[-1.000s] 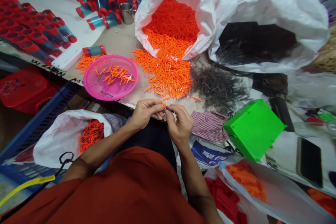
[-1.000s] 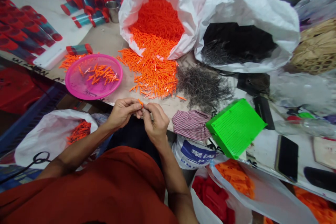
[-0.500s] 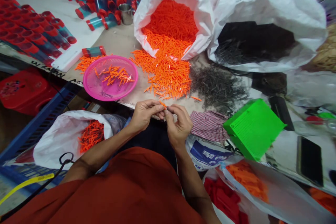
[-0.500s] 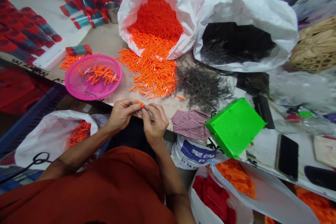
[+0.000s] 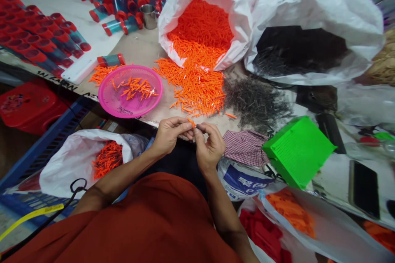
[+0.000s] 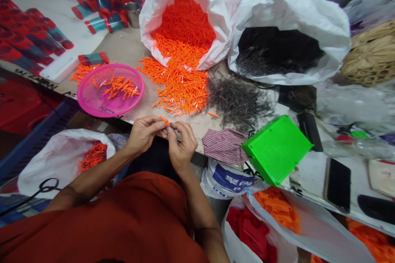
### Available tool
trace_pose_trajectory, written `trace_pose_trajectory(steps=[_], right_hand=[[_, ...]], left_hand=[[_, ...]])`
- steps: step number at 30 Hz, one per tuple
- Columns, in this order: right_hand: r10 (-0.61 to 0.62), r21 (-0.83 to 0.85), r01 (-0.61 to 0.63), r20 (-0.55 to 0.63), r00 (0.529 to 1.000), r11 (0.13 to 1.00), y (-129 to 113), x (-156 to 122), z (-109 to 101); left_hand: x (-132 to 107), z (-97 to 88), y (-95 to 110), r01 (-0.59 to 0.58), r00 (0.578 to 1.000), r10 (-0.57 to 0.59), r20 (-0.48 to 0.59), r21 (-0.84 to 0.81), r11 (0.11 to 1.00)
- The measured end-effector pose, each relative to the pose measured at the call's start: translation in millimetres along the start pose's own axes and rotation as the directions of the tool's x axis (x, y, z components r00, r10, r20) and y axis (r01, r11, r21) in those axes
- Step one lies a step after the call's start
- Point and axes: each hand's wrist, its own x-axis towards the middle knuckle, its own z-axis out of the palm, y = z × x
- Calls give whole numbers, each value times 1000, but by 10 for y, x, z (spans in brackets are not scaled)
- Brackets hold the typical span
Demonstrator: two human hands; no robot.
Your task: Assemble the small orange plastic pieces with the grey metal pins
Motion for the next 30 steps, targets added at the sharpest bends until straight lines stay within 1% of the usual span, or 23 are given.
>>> trace_pose_trajectory(steps=[4,10,24,30], right_hand=[[13,-2,-13,0,1000,1000,-1,4,2],[20,-4,-20,0,1000,1000,1,9,7],[53,20,-53,-7,999,998,33,-19,42],[92,30,-92,0,996,995,46,-34,58]], left_hand=[[2,7,15,9,1000,-9,-20,9,1000],[-1,0,1,-1,1000,1,-23,31,1000],[-15,-10,-74,-95,994,99,-36,88,992],[-20,-23,-91,-102,993,108,-39,134,986]])
